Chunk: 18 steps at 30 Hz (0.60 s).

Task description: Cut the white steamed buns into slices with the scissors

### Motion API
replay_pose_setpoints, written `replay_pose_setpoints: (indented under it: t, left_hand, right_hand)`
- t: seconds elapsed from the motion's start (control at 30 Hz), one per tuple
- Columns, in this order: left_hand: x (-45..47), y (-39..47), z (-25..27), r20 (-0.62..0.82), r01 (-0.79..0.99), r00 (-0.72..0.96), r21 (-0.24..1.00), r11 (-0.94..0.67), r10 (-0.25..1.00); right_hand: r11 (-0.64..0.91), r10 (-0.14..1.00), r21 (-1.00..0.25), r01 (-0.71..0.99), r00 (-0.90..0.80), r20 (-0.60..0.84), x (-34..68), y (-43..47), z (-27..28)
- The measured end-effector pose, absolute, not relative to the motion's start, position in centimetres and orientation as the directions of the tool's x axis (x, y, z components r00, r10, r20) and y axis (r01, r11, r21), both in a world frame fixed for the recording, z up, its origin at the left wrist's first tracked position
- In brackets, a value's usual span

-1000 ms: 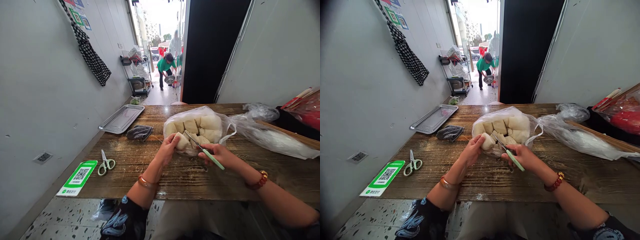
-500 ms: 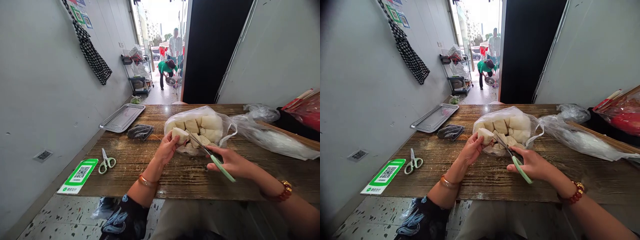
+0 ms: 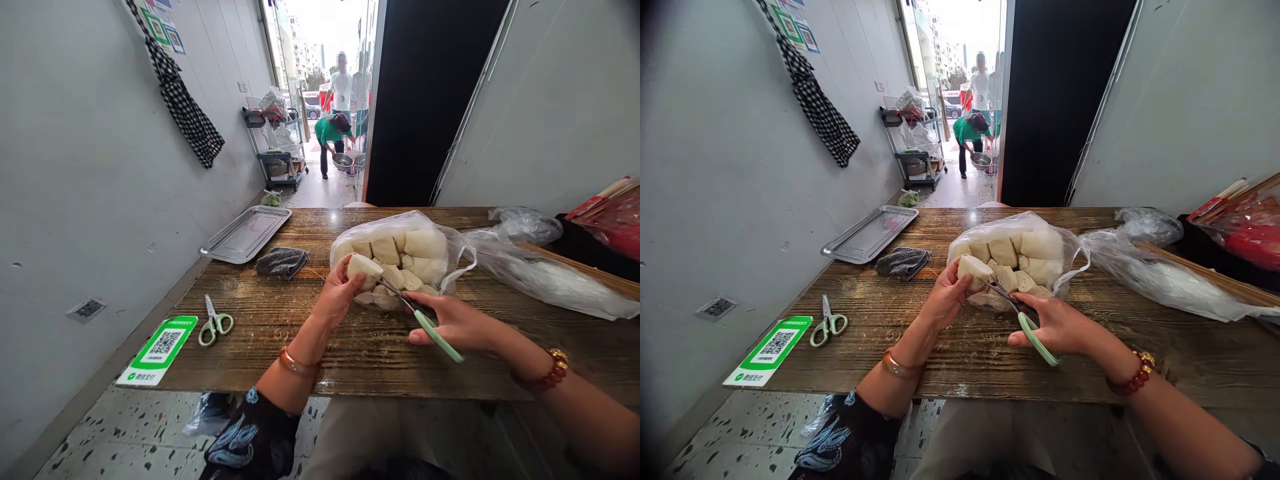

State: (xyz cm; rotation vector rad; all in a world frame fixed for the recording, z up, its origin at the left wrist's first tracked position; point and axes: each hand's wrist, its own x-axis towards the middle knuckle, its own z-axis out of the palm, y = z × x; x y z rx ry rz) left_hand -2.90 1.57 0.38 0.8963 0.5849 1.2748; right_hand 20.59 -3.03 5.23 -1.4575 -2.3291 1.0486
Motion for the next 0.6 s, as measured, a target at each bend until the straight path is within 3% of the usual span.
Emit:
replay_pose_setpoints:
  t: [0.6]
  left_hand:
    - [-2.78,1.44,0.12,0.117,-0.485,0.223,0.875,0.006,0.968]
  right_hand:
    - [0.269,0.837,-0.689,0.672,-0.517,-0.177,20.15,-2.7,5.53]
